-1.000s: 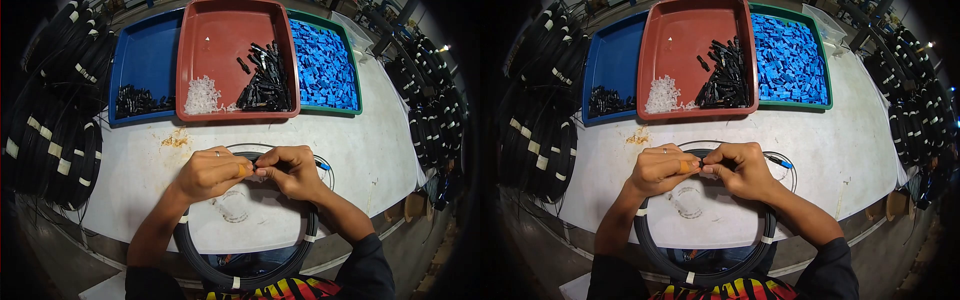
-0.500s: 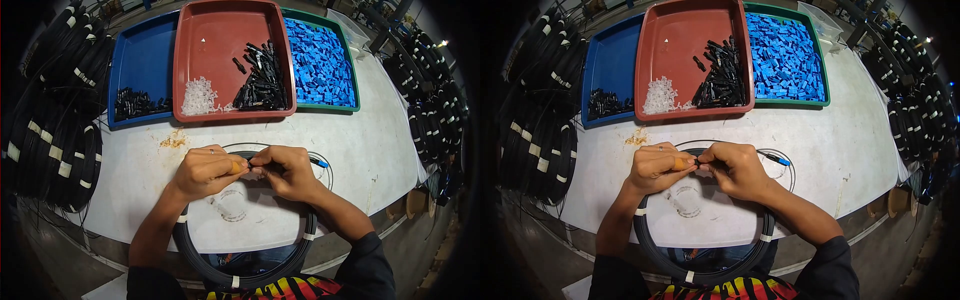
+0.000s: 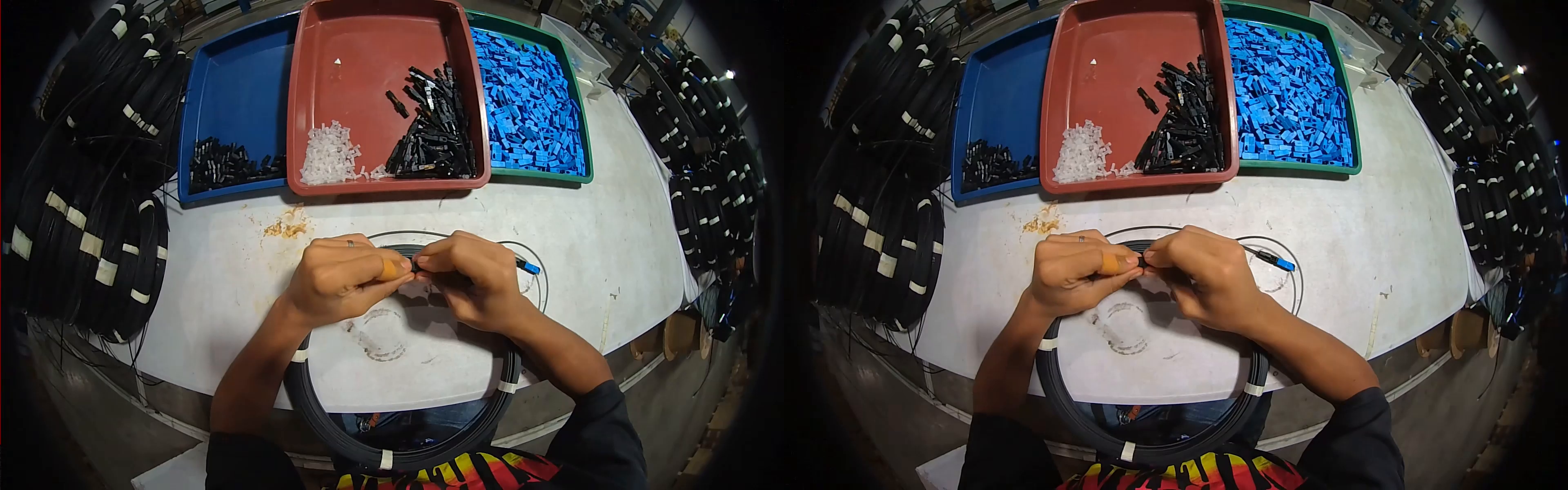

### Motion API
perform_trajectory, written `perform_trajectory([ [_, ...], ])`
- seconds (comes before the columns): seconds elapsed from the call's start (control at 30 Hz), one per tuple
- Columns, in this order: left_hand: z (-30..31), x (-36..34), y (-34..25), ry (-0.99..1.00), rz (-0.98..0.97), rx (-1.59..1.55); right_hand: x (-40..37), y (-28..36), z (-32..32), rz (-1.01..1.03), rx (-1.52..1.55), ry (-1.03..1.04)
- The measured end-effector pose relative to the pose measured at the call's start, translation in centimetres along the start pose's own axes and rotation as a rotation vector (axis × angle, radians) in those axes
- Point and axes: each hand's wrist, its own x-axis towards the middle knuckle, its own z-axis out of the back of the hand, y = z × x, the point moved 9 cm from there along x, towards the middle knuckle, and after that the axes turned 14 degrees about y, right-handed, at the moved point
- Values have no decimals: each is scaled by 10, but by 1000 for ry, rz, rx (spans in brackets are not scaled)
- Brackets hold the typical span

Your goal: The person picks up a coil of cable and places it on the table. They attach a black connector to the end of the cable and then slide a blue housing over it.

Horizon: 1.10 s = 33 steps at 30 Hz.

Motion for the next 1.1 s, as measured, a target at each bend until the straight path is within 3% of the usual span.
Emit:
perform_trajectory([
  [0.07, 2, 0, 7, -11, 84, -71, -1, 13, 4, 92, -139, -25],
  [0.17, 1, -1, 5, -11, 40, -54, -3, 28, -1, 200, -352, 4],
  [0.23, -1, 2, -8, 28, -52, 94, -2, -2, -7, -13, -46, 83],
  [0.27, -5, 3, -18, 64, -145, 240, -7, -26, -14, -215, 298, 98],
  [0.3, -5, 4, -18, 65, -149, 237, -7, -27, -14, -218, 295, 94],
  [0.47, 3, 1, 2, -27, 50, -7, 1, 4, -2, 33, -58, 33],
  [0.63, 0, -1, 5, 5, 51, -38, -2, 23, -4, 213, -334, 46],
  [0.7, -1, -1, 1, 19, 0, -5, -1, -4, -8, 28, -3, 96],
  [0.83, -5, 2, -6, 57, -62, 83, -1, -22, -11, -131, 231, 117],
  [0.93, 1, 2, 1, 30, 46, 5, 0, -12, -6, -57, 114, 67],
  [1.0, 2, 1, 7, 15, 124, -58, -1, 22, -3, 217, -302, 15],
  [1.1, 2, -3, 16, 11, 203, -181, -2, 31, -7, 298, -393, 55],
])
